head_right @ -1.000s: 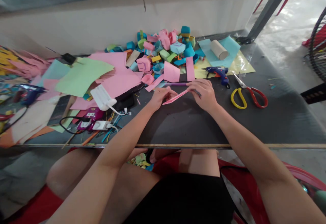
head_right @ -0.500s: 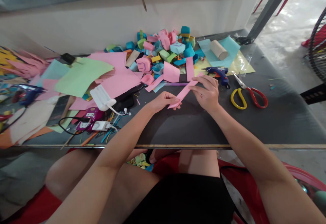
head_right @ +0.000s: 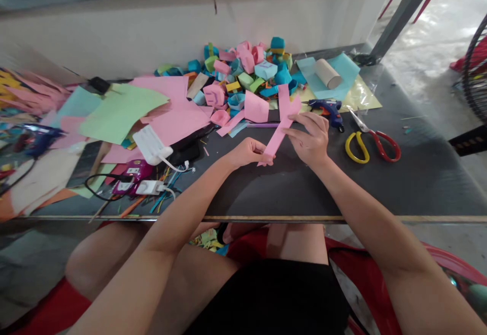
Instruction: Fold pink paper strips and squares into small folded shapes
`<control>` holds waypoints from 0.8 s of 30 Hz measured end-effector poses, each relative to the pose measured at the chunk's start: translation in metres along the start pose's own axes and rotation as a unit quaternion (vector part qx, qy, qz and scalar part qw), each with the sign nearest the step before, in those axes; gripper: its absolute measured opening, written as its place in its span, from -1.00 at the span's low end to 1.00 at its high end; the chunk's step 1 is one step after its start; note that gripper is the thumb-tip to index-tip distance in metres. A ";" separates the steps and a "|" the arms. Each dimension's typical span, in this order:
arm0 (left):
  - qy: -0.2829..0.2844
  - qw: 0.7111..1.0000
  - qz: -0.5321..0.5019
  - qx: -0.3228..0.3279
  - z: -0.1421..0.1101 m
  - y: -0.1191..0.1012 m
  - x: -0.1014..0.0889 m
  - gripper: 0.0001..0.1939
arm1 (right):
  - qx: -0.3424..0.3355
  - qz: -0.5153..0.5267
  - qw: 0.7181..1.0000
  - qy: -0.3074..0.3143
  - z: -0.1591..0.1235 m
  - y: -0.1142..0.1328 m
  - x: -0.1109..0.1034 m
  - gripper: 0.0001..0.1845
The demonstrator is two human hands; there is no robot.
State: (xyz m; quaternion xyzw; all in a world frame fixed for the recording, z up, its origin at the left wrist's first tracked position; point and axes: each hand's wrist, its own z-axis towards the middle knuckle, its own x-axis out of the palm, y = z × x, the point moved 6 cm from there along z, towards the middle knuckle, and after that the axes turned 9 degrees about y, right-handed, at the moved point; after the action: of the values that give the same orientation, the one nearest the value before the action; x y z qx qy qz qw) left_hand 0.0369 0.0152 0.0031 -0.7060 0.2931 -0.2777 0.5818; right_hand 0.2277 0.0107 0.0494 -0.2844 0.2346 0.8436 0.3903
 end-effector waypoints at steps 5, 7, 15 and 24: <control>0.009 1.000 -0.010 0.004 -0.001 0.000 0.001 -0.52 | 0.009 -0.003 1.000 0.015 -0.001 -0.002 0.002 -0.80; 0.011 1.000 -0.021 0.006 -0.001 -0.001 0.002 -0.50 | 0.002 -0.012 1.000 0.015 -0.001 0.000 0.002 -0.80; -0.072 0.996 -0.040 0.039 0.001 -0.001 -0.010 -0.46 | -0.024 -0.031 0.995 0.087 -0.001 0.006 0.007 -0.78; -0.020 0.998 0.064 0.010 -0.002 0.000 -0.021 -0.46 | -0.041 -0.012 0.983 0.179 0.006 0.018 0.011 -0.64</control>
State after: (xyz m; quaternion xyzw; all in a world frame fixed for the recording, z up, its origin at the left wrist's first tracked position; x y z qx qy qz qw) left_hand 0.0212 0.0294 0.0022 -0.6854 0.3228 -0.2287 0.6113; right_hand 0.2059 0.0097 0.0492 -0.4492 0.2621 0.7834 0.3403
